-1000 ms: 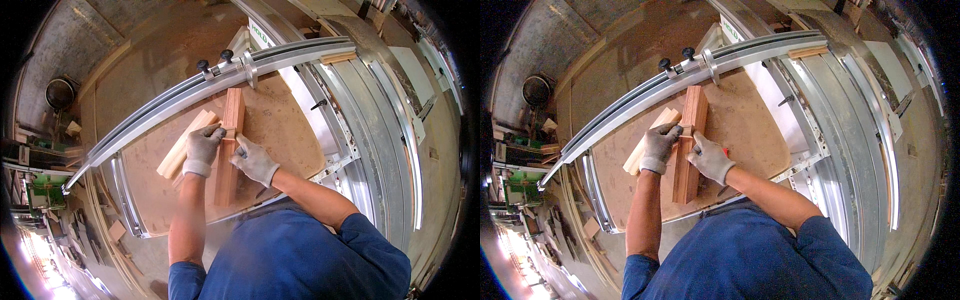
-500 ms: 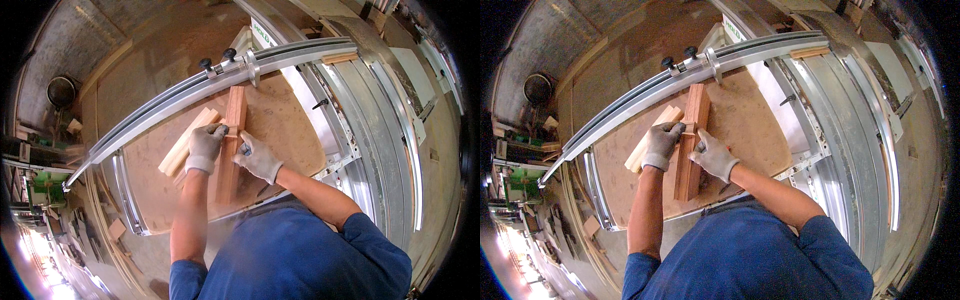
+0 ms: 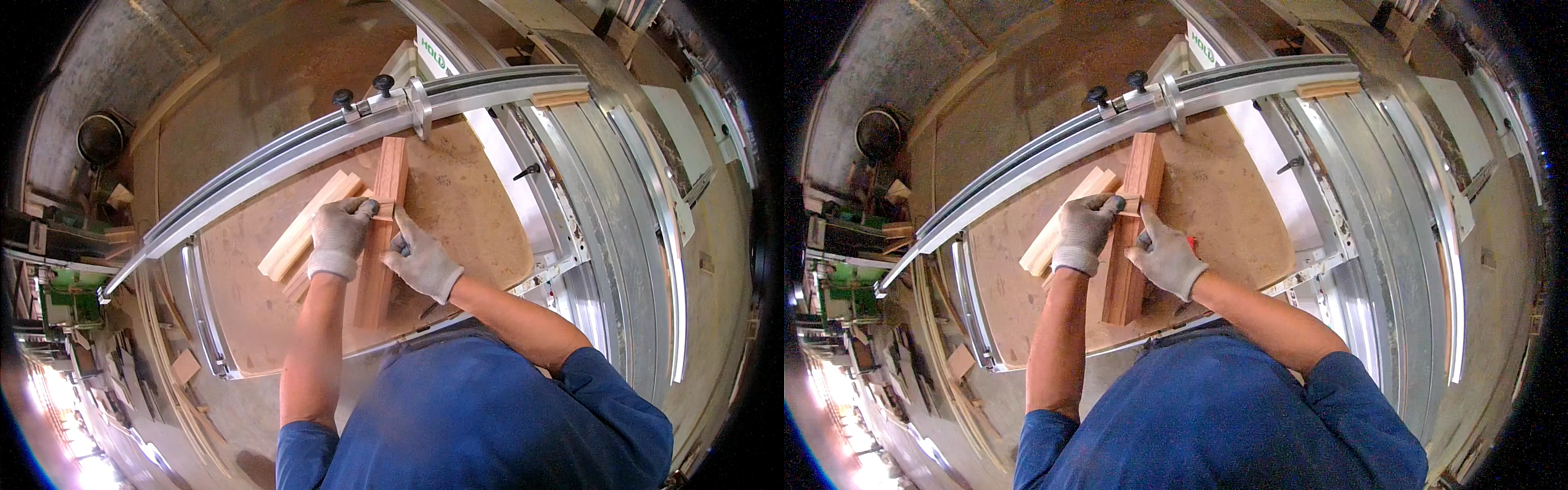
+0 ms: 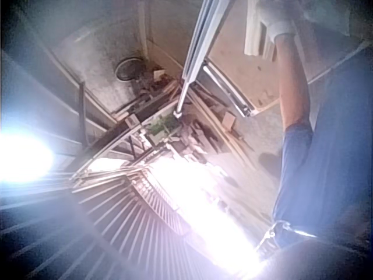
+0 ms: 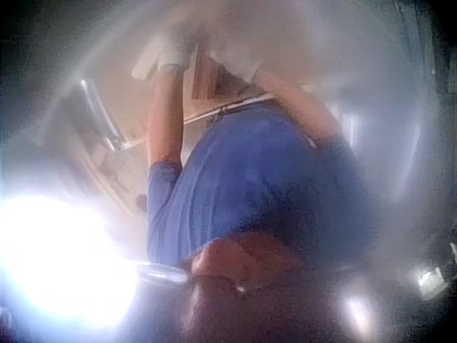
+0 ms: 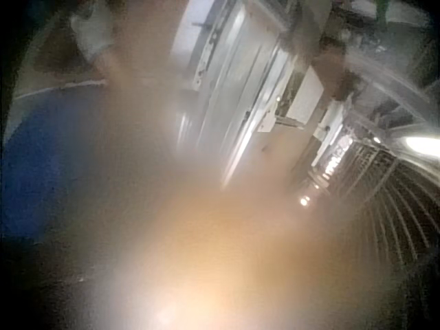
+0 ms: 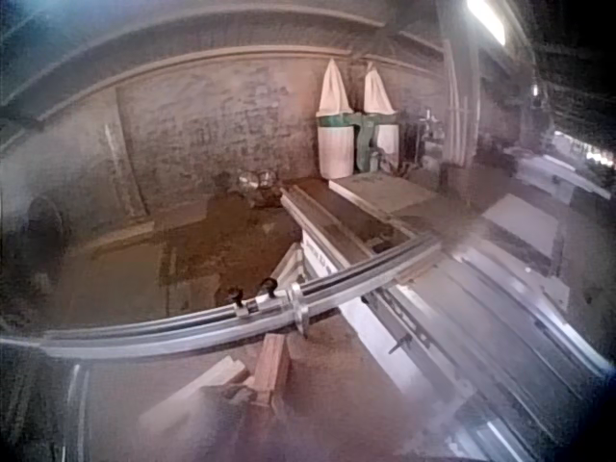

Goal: The person uses a table saw to cut small wooden blocks from longer planks. They repeatedly feed the wood through the saw, collect the cut pieces, and occasionally inspect them before continuing the cutting process.

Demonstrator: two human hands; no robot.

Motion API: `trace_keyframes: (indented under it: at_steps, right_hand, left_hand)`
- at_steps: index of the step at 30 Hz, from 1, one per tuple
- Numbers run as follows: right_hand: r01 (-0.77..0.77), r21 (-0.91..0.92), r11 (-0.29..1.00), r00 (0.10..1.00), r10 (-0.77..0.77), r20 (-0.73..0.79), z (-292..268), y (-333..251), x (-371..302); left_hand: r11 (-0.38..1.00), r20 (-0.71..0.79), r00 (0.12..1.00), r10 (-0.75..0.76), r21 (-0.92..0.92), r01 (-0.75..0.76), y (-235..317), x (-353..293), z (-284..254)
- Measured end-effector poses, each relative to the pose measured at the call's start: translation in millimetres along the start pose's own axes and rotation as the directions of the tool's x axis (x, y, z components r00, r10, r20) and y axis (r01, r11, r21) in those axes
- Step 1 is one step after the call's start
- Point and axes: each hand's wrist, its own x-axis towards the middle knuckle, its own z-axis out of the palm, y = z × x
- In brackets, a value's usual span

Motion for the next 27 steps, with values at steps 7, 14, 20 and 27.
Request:
trace_keyframes:
  at_steps: [7,14,20,27]
  right_hand:
    - [-0.097,-0.014,0.995,0.994,0.097,0.044,7.1,4.5,-4.4]
    - [-0.046,-0.035,0.998,0.999,0.046,0.005,9.1,12.3,-5.3]
    - [-0.028,-0.061,0.998,0.999,0.029,0.019,8.2,5.5,-5.7]
    - [-0.016,-0.124,0.992,0.998,0.024,0.065,6.0,5.9,-1.4]
  left_hand:
    - [1.0,-0.016,1.0,0.005,0.01,-0.005,-8.5,1.4,1.4]
    - [1.0,-0.012,1.0,-0.01,0.03,0.011,-2.9,-1.8,0.0]
    - [0.998,-0.014,1.0,-0.017,0.066,0.018,0.9,-3.6,-2.1]
    - [0.993,-0.006,0.999,-0.039,0.112,0.039,7.7,-6.2,-4.8]
